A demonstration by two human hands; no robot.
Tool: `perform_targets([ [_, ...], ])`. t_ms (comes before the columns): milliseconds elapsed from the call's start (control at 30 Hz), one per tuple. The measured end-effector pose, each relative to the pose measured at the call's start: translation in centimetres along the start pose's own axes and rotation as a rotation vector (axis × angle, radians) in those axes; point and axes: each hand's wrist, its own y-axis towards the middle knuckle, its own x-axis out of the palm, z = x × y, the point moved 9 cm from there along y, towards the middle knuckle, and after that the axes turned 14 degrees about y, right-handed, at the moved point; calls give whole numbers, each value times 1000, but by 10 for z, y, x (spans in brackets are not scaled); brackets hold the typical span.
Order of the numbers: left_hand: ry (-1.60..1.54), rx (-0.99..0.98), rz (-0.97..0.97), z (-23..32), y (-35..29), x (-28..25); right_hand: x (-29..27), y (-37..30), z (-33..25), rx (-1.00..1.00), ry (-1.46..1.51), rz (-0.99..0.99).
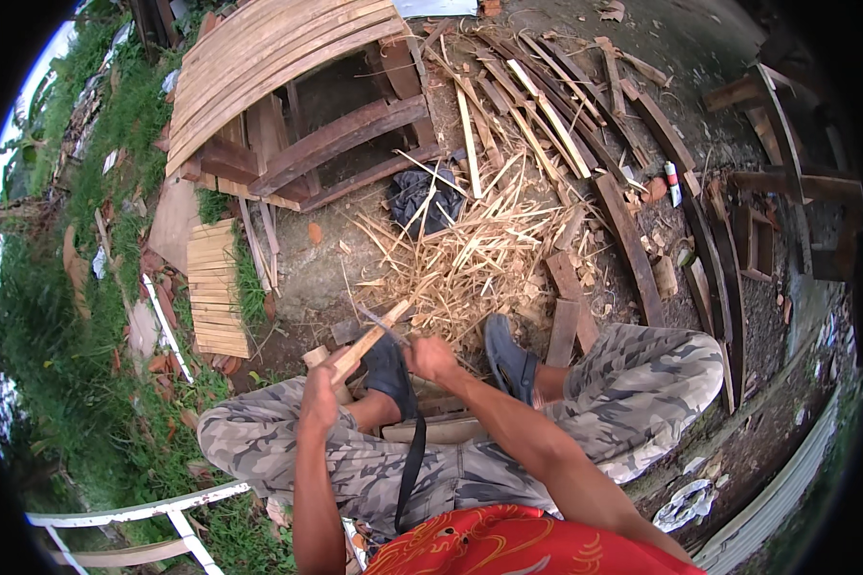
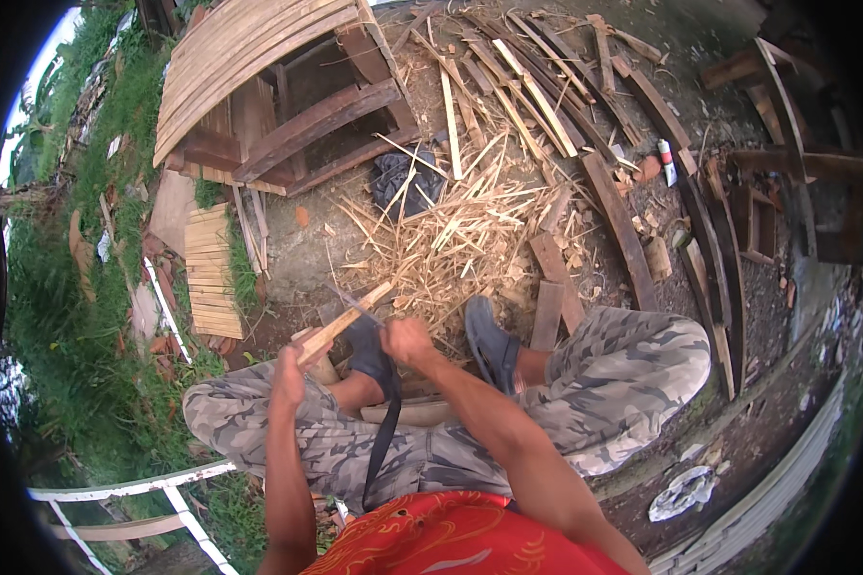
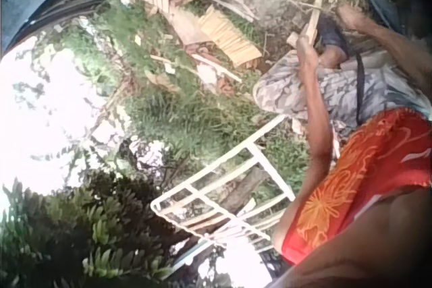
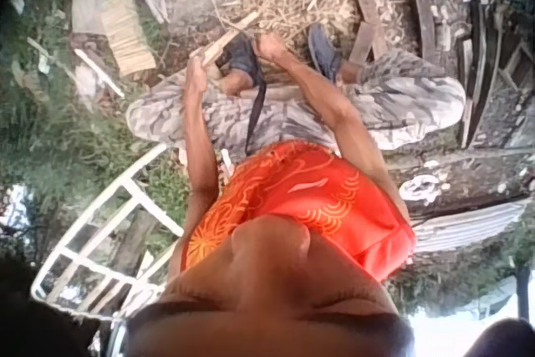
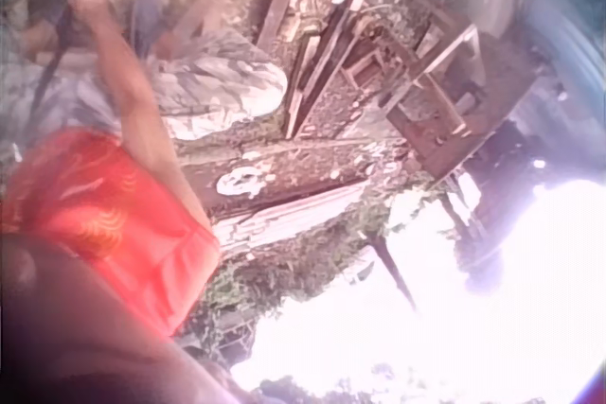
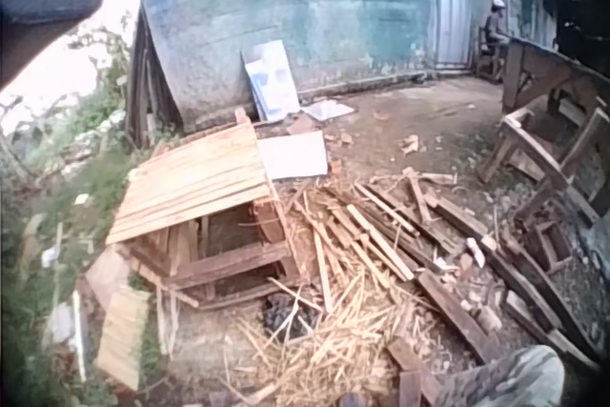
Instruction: The person sits on the ground and uses a knife to split thin wooden sticks into smaller pieces. They repeatedly hold a stick with one hand and strike it with the knife in the other hand, accumulating wood shavings. The person also picks up and moves wooden planks and debris around the work area.
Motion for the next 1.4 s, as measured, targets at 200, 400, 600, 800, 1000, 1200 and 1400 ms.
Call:
perform_targets([
  [200, 271, 90, 39, 11, -13, 8, -7, -4, 2, 88, 42, -10],
  [400, 462, 142, 89, 22, -21, 10, -10, -11, 15, 176, 4, 20],
  [600, 375, 92, 97, 16, -15, 23, -13, -8, 1, 35, -15, 7],
  [800, 226, 36, 127, 0, -7, 11, -15, -4, 27, 216, -28, 10],
  [1000, -67, -126, 77, -2, 2, 3, -13, -15, 33, 272, -62, -66],
  [1200, -180, -168, 88, 2, 14, -8, -16, -15, 34, 293, -102, -49],
  [1400, -246, -207, 147, -9, 21, -20, -7, -17, 40, 311, -155, -95],
])
